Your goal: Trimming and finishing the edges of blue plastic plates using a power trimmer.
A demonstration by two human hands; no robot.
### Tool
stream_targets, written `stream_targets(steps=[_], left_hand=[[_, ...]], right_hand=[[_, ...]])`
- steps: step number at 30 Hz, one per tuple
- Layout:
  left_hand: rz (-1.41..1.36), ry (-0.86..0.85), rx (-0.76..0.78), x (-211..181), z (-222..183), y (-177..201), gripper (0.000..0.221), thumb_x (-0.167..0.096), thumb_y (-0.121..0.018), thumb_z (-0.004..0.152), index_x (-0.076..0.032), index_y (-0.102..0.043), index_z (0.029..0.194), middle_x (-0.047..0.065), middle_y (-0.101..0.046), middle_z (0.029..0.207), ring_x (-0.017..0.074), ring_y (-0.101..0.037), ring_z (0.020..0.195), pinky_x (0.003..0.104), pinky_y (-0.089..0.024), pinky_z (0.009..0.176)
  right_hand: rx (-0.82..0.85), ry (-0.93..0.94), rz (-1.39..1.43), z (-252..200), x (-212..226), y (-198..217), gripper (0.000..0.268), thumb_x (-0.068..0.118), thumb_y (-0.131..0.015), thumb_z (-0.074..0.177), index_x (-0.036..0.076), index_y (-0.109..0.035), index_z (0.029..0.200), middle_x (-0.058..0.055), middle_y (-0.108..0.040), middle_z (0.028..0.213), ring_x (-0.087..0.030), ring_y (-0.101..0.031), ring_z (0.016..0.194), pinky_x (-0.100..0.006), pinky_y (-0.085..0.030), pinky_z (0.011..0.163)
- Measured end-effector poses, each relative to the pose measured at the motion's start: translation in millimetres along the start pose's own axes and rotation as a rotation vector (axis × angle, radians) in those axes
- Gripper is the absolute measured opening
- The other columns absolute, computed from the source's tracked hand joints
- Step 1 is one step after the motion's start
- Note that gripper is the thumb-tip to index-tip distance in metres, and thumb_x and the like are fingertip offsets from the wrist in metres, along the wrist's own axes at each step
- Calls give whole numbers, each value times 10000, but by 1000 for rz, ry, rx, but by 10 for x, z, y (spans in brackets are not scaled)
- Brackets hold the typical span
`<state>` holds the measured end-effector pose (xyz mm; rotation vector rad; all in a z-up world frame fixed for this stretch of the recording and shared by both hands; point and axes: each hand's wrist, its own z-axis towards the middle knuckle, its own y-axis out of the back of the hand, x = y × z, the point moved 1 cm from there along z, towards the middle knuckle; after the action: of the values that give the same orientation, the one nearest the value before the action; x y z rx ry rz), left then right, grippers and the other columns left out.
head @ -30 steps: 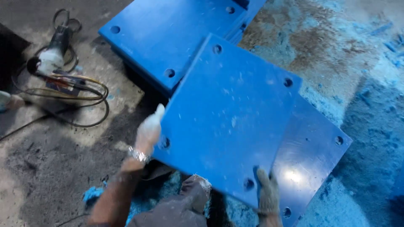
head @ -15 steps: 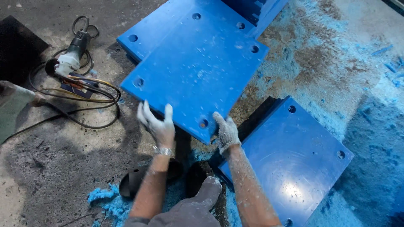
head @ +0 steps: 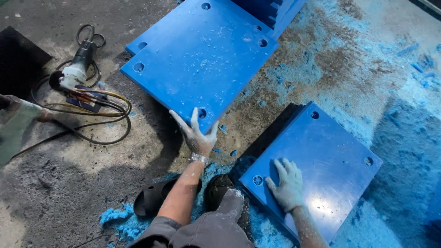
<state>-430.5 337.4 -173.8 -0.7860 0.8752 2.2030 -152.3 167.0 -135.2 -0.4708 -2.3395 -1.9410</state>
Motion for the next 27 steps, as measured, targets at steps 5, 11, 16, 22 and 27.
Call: stream_targets(steps=[5,11,16,22,27], left_hand=[[30,-43,-45,99,215,-57,897,-381,-954,811,-229,-438,1530,305,42,1710,605,-190,1559,642,-499,1135],[74,-70,-6,239,445,51,730,-427,-963,767,-206,-568,1339,312,-65,1674,613,-213,1523,647,-444,1138],[244,-183,84,315,593,85,543,-387,-982,728,-115,-612,1019,224,-362,1609,597,-236,1499,675,-303,1208],[137,-105,104,220,429,96,504,-303,-957,730,-87,-545,924,199,-580,1514,501,-297,1538,621,-345,1226],[179,-75,59,16,268,70,482,-295,-950,725,-97,-558,924,208,-571,1508,497,-312,1524,619,-332,1214]], right_hand=[[-80,15,-112,-136,-260,-239,742,532,-724,827,225,-490,1461,-87,-388,1574,-345,-285,1494,-499,-233,1231],[-90,24,-93,-140,-269,-221,751,540,-730,815,233,-491,1458,-81,-390,1570,-352,-272,1497,-516,-196,1233],[-108,36,-79,-114,-274,-264,742,533,-733,811,230,-502,1448,-86,-393,1570,-342,-277,1498,-519,-197,1233],[-127,11,-54,-138,-221,-190,721,495,-758,800,236,-527,1433,-70,-423,1559,-335,-300,1497,-520,-206,1241],[-108,-7,-15,-94,-145,-94,708,497,-761,799,262,-533,1427,-69,-438,1531,-332,-324,1476,-512,-222,1227]])
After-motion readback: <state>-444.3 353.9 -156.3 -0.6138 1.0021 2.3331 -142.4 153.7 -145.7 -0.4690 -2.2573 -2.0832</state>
